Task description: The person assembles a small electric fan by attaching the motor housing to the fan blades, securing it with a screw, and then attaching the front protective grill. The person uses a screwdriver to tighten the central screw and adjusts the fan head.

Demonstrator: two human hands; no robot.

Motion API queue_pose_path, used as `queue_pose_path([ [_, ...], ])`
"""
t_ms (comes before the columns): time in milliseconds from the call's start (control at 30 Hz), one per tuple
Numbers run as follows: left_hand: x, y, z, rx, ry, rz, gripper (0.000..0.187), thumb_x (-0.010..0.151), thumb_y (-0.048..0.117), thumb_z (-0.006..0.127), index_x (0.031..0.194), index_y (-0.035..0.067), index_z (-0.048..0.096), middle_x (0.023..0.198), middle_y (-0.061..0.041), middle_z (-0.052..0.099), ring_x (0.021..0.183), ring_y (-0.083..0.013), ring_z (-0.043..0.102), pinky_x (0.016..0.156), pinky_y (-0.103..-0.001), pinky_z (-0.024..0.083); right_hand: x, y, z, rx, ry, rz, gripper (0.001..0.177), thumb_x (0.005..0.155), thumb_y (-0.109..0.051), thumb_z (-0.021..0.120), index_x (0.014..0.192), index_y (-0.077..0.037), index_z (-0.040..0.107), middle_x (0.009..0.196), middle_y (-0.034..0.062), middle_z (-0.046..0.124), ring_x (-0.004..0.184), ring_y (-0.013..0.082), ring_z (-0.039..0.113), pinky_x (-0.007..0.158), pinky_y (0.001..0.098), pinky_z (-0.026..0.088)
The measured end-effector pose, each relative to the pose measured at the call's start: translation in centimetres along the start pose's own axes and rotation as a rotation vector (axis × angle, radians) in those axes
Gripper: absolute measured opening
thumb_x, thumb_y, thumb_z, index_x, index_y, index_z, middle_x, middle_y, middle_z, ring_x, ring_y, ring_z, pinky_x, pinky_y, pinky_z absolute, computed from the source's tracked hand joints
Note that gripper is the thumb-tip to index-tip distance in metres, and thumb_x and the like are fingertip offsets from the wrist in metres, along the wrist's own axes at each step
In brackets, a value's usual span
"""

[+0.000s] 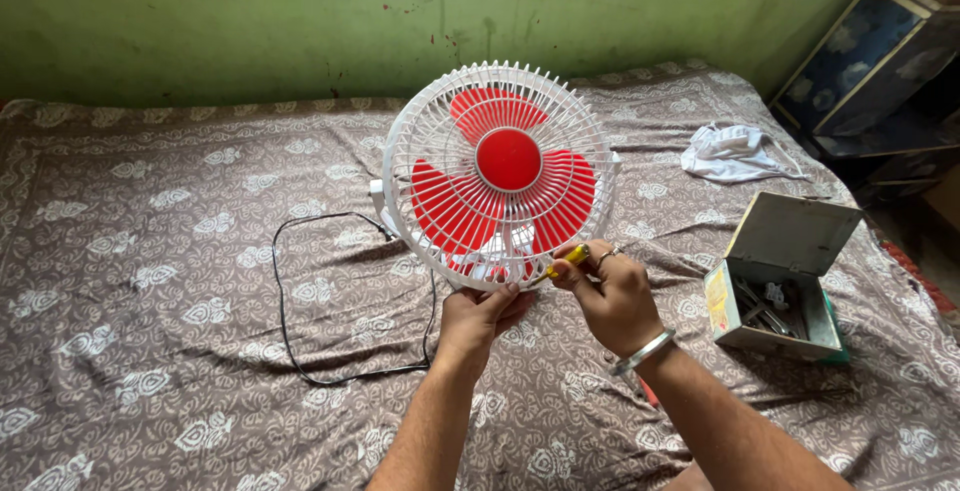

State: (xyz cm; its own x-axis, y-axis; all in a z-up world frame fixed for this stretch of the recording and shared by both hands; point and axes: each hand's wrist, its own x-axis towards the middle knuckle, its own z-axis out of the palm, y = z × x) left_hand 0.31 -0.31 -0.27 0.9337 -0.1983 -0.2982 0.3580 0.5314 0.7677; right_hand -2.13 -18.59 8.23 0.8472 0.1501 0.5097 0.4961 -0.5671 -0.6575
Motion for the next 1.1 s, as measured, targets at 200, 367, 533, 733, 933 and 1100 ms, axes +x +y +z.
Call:
queue_pose_path([
  [200,0.3,-0.7,-0.6,0.004,-0.018,0.018,0.029,0.096,0.010,0.065,0.115,-0.012,0.065,0.107,-0.022,0.076,0.097,-0.0285,0.077,0.091,-0.041,0.065,-1.8,-2.2,0.6,-0.259,-0.049,-0.522,0.011,0.098,-0.012,0.068,0.105,-0.005,0.064,0.095,0.0122,0.071,0.081,0.0255,0.074,0.069,0.0337,0.061],
  [367,0.1,-0.6,-0.2,-0.011,-0.026,0.062,0.033,0.094,0.012,0.067,0.117,-0.011,0.064,0.111,-0.020,0.075,0.099,-0.0271,0.077,0.092,-0.040,0.065,-4.5,-0.5,0.0,-0.129,0.176,-0.243,0.013,0.104,-0.018,0.056,0.111,-0.007,0.056,0.100,0.0144,0.071,0.092,0.0271,0.074,0.075,0.0368,0.059],
  [533,-0.1,-0.3,-0.4,0.062,-0.005,0.035,0.035,0.093,0.016,0.068,0.120,-0.007,0.065,0.110,-0.018,0.077,0.100,-0.0264,0.077,0.093,-0.039,0.065,-4.1,11.5,-1.7,0.244,0.268,0.824,0.023,0.101,-0.025,0.050,0.110,-0.007,0.061,0.093,0.0128,0.075,0.087,0.0236,0.076,0.069,0.0349,0.060],
  [733,0.0,0.1,-0.6,0.098,-0.004,0.010,0.034,0.092,0.014,0.068,0.119,-0.006,0.065,0.106,-0.017,0.077,0.096,-0.0266,0.077,0.089,-0.041,0.065,-3.2,15.5,-3.7,0.120,0.154,0.889,0.034,0.103,-0.034,0.050,0.118,-0.006,0.063,0.099,0.0103,0.074,0.087,0.0205,0.074,0.073,0.0346,0.059],
  [933,0.1,-0.1,-0.6,0.079,-0.010,0.013,0.033,0.093,0.014,0.068,0.120,-0.005,0.065,0.105,-0.016,0.078,0.096,-0.0245,0.078,0.087,-0.038,0.065,6.9,14.5,-2.7,0.554,0.088,0.898,0.040,0.108,-0.034,0.051,0.117,0.001,0.069,0.098,0.0112,0.075,0.082,0.0195,0.071,0.075,0.0354,0.060],
  [1100,0.2,0.1,-0.6,0.032,-0.003,0.027,0.037,0.094,0.014,0.067,0.123,-0.009,0.066,0.106,-0.017,0.077,0.095,-0.0254,0.076,0.085,-0.039,0.065,8.6,14.3,-2.3,0.697,0.095,0.929,0.023,0.104,-0.019,0.055,0.114,-0.002,0.066,0.100,0.0088,0.074,0.085,0.0188,0.072,0.081,0.0375,0.063],
])
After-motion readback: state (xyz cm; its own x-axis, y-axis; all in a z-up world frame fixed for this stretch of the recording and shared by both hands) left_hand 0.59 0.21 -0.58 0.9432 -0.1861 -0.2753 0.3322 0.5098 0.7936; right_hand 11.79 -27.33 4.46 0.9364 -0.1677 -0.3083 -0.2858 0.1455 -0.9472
